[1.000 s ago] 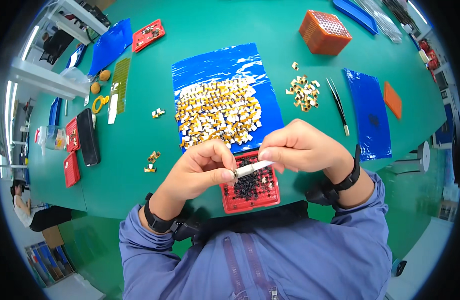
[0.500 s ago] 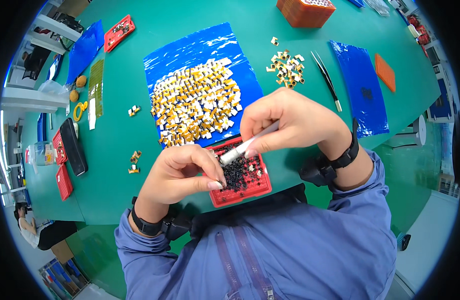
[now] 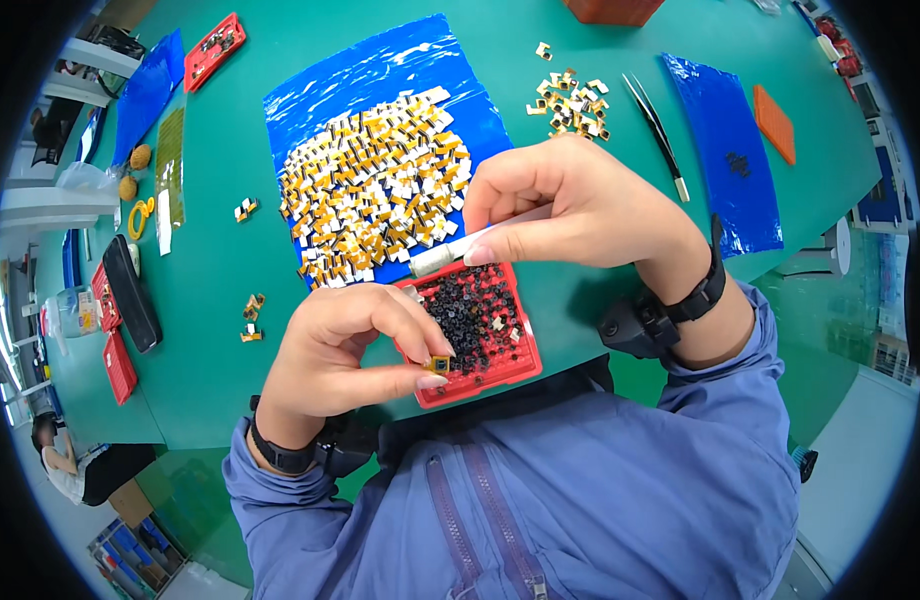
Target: The person uses a white cylindrical tool to pick up small black components from a red tray and place them onto a small circuit board held in their left hand. They repeat this process for multiple components, occasionally adjusting the board's position.
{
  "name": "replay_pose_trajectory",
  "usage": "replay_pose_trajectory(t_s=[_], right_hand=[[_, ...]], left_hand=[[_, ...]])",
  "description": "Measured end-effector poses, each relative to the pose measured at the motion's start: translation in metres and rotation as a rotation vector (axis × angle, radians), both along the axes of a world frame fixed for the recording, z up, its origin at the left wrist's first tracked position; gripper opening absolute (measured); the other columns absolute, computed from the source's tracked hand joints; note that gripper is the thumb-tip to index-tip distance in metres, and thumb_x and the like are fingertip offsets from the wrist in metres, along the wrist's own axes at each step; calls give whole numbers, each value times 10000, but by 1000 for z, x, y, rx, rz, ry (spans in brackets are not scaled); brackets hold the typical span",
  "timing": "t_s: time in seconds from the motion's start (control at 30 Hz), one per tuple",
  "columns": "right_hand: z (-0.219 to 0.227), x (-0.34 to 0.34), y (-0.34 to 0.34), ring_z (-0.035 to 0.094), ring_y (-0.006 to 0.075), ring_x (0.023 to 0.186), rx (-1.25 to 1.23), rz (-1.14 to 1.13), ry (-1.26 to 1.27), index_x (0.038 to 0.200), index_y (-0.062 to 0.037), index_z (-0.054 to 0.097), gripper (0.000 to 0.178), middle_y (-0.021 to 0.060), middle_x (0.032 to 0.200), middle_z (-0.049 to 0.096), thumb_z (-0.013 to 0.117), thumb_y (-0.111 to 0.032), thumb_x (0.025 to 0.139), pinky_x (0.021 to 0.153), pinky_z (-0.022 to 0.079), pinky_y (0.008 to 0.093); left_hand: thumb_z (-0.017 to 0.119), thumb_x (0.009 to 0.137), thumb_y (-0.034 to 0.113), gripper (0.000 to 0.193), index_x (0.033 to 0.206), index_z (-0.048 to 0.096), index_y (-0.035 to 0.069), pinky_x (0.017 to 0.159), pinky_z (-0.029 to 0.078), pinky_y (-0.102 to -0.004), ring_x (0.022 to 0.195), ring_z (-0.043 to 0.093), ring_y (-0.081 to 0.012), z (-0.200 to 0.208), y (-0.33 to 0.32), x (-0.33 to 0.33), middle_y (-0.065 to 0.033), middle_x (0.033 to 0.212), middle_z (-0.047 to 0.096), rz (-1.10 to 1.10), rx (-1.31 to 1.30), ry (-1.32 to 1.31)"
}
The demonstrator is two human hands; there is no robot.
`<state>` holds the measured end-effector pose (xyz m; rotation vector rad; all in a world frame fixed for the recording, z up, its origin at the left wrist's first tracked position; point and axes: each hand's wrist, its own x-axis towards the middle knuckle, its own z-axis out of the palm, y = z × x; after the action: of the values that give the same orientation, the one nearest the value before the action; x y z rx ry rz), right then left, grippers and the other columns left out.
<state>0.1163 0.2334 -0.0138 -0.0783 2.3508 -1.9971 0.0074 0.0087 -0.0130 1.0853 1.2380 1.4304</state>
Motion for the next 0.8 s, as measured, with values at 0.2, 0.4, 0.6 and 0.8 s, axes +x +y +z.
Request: replay_pose_trajectory(t_s=[0.2,0.4,0.6,0.8], right_hand=[[-1,-1,0,385,51,503,19,-7,21,769,-19,614,207,-19,532,469,703,-202,808,457,302,242],[-2,-1,0,400,51,507,8,-21,36,766,-22,609,206,-20,542,485,703,-201,807,462,311,232],[-2,-3,-1,410,11,525,-14,-123,106,779,-25,627,181,-50,579,515,697,-184,830,462,299,200],[5,-8,8,360,-19,529,-137,-403,182,837,-6,639,153,-80,598,494,656,-155,870,457,242,186]], left_hand=[[743,695,-36,153,739,612,32,700,487,-286,777,640,-181,2,0,0,-99,811,671,-8,-13,16],[745,691,-27,147,733,619,36,695,483,-285,771,638,-180,2,0,-1,-97,810,670,-19,-18,28],[719,725,-40,130,757,610,23,696,484,-289,769,631,-179,1,0,-2,-103,816,663,-20,6,27],[644,811,-49,97,847,568,-2,704,472,-258,785,590,-134,-2,-2,-7,-68,820,604,208,-30,-7]])
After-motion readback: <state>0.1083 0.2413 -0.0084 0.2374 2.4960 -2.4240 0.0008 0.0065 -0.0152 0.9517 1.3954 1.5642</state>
